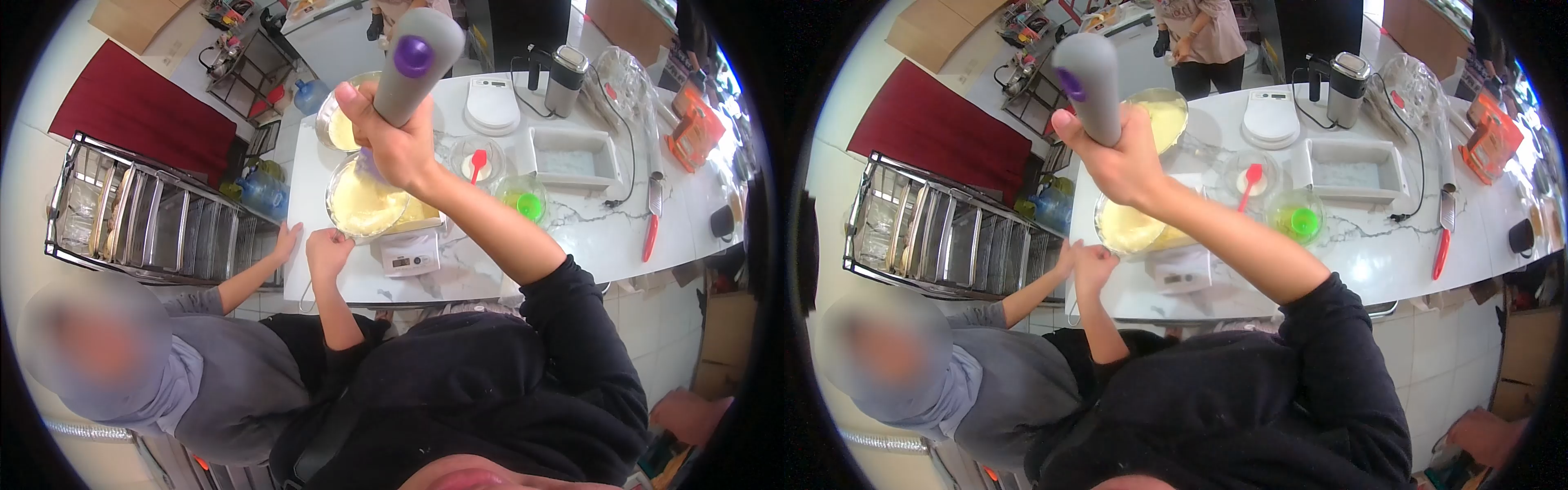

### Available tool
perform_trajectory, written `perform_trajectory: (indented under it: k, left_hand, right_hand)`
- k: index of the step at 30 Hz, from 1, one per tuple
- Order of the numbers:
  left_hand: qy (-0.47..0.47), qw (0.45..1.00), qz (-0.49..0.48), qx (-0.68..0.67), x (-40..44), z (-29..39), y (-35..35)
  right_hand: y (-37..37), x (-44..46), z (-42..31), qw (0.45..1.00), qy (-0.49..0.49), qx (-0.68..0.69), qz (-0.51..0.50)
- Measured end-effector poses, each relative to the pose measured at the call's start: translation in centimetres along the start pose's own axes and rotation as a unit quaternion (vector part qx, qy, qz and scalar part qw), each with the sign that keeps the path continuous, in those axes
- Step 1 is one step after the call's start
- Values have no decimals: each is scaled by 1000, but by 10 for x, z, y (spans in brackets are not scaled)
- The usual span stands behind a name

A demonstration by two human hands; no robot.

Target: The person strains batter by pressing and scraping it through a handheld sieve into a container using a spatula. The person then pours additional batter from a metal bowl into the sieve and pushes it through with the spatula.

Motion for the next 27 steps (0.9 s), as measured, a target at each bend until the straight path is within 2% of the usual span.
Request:
perform_trajectory:
  k: [1,5,8,9,12,13,15,17,20,24,25,27]
  left_hand:
    - [6,1000,-5,-4,0,-2,0]
    - [-3,1000,8,-16,-8,11,2]
    - [-1,1000,8,5,-1,9,-5]
    - [1,1000,11,3,-1,9,-4]
    - [10,1000,5,-6,-2,7,-2]
    - [12,1000,2,-8,-2,7,0]
    - [-11,999,23,19,-2,13,1]
    - [-16,999,35,24,-4,13,-1]
    - [-8,999,36,10,4,15,1]
    - [-7,999,34,2,-1,21,7]
    - [-5,999,31,4,-4,19,7]
    - [-22,999,35,-20,-7,19,6]
  right_hand:
    - [1,2,-5,997,33,-69,-17]
    - [2,-27,28,981,35,-187,-38]
    - [0,-23,23,994,1,-109,20]
    - [4,-14,12,991,29,-125,49]
    - [11,3,6,980,54,-189,39]
    - [13,-2,14,976,15,-217,30]
    - [13,-18,26,964,34,-262,29]
    - [10,-28,26,973,17,-225,43]
    - [14,-19,5,986,44,-130,96]
    - [-4,-21,2,999,17,-49,-11]
    - [-9,-32,17,997,-31,-35,-59]
    - [-5,-46,36,994,-54,-34,-94]
Point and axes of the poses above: each hand's wrist, its own x-axis towards the middle knuckle, its own y-axis out of the back of the hand, z = x × y, the point moved 9 cm from there along x, towards the middle knuckle, and after that the axes turned 15 degrees about y, right-handed, at the moved point
